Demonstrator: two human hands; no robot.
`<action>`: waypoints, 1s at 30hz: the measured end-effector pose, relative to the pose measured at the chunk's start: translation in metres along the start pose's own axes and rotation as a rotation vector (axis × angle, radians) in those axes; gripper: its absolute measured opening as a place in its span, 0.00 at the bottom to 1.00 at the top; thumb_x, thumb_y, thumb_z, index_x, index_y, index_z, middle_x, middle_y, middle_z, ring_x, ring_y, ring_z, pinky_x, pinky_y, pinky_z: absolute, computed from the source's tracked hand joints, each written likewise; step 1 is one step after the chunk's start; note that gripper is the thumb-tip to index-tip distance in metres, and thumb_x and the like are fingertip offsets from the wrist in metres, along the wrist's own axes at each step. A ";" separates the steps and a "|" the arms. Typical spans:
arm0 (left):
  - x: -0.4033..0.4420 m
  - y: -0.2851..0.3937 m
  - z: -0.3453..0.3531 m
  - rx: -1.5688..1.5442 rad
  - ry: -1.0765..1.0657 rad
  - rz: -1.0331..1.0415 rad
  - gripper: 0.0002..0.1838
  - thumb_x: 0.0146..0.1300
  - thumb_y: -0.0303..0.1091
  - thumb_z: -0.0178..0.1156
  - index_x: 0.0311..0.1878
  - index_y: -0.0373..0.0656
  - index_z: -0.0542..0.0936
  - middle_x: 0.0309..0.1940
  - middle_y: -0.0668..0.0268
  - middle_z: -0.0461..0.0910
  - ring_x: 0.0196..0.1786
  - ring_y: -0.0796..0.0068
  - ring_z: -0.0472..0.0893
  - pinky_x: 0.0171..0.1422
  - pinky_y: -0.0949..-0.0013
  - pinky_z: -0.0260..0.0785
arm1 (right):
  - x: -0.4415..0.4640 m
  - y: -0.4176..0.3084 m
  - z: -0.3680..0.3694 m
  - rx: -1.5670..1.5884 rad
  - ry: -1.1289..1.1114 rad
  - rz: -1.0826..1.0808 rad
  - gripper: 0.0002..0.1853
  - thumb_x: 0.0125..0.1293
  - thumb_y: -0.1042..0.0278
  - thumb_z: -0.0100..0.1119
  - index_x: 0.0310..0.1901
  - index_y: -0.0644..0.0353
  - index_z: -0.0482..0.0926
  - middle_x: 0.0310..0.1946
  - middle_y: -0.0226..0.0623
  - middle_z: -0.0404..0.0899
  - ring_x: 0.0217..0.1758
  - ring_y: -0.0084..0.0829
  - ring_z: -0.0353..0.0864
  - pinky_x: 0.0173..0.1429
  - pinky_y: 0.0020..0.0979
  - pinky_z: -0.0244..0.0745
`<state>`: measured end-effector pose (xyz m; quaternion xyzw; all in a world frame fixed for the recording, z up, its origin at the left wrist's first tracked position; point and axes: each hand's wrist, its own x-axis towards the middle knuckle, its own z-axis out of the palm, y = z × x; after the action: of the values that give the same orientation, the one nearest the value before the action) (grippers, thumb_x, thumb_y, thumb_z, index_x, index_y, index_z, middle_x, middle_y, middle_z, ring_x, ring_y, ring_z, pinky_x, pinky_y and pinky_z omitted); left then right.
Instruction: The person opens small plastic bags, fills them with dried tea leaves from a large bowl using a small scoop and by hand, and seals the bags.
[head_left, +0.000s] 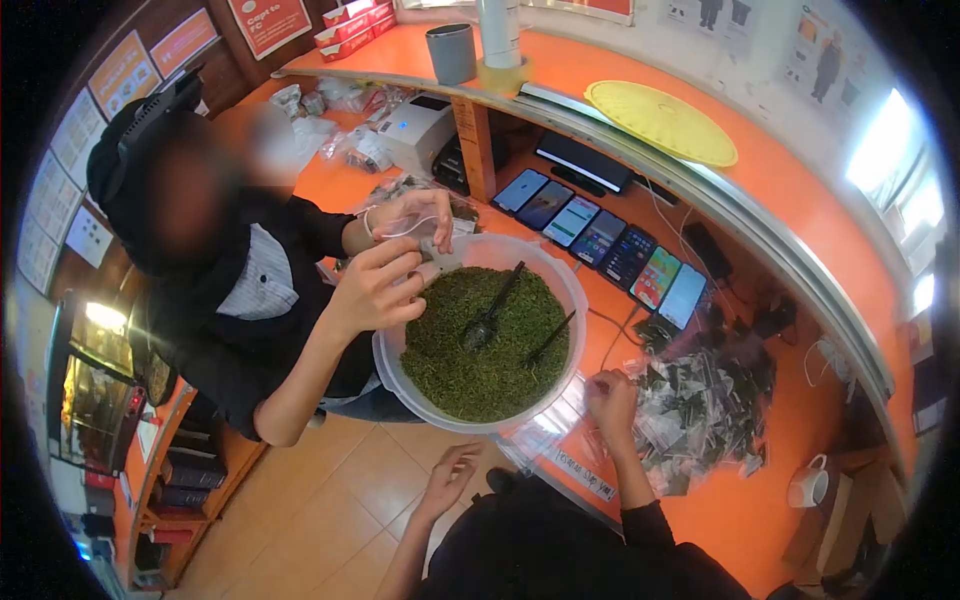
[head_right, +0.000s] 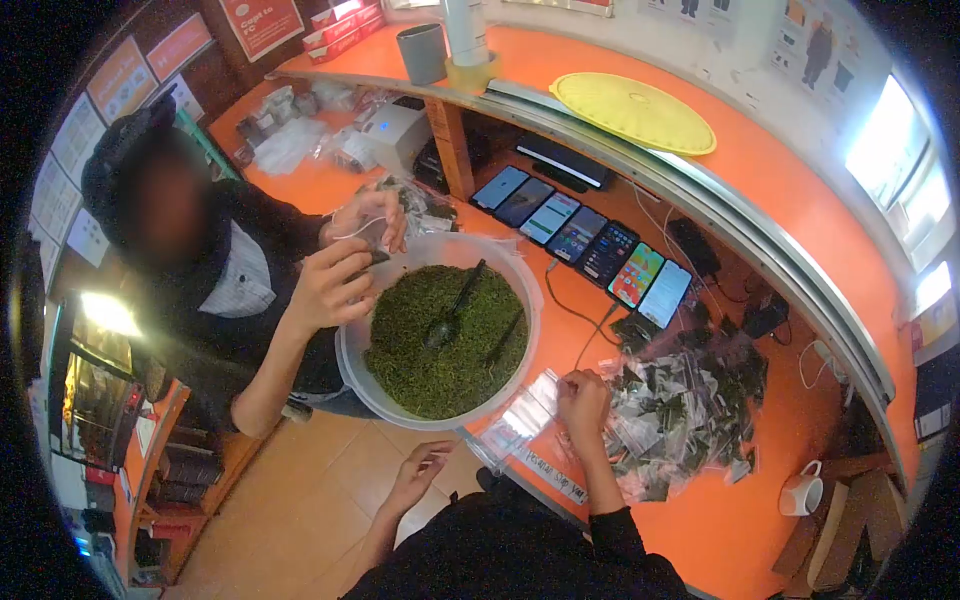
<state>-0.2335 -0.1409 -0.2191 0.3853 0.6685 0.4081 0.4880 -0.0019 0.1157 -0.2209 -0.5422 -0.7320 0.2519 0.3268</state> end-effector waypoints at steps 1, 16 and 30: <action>0.007 0.009 0.008 -0.098 -0.041 0.040 0.19 0.75 0.33 0.53 0.66 0.42 0.75 0.66 0.60 0.72 0.60 0.70 0.75 0.64 0.64 0.70 | 0.001 -0.004 -0.004 -0.001 -0.002 -0.007 0.07 0.54 0.70 0.69 0.34 0.61 0.83 0.30 0.43 0.81 0.36 0.47 0.81 0.44 0.45 0.76; 0.045 0.155 0.097 -0.394 -0.024 0.450 0.23 0.69 0.25 0.62 0.67 0.39 0.74 0.73 0.59 0.64 0.54 0.80 0.80 0.57 0.73 0.72 | -0.031 -0.081 -0.091 0.240 -0.212 -0.408 0.07 0.66 0.72 0.61 0.40 0.63 0.73 0.33 0.41 0.77 0.35 0.40 0.78 0.46 0.39 0.70; 0.048 0.165 0.106 -0.079 0.316 0.637 0.14 0.60 0.25 0.67 0.50 0.41 0.85 0.35 0.67 0.87 0.37 0.79 0.80 0.43 0.72 0.70 | -0.035 -0.101 -0.129 0.170 -0.247 -0.465 0.07 0.60 0.71 0.70 0.39 0.59 0.85 0.38 0.36 0.82 0.41 0.36 0.83 0.53 0.37 0.75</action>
<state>-0.1227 -0.0177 -0.1034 0.4873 0.5657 0.6199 0.2413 0.0383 0.0555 -0.0695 -0.2954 -0.8473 0.2947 0.3287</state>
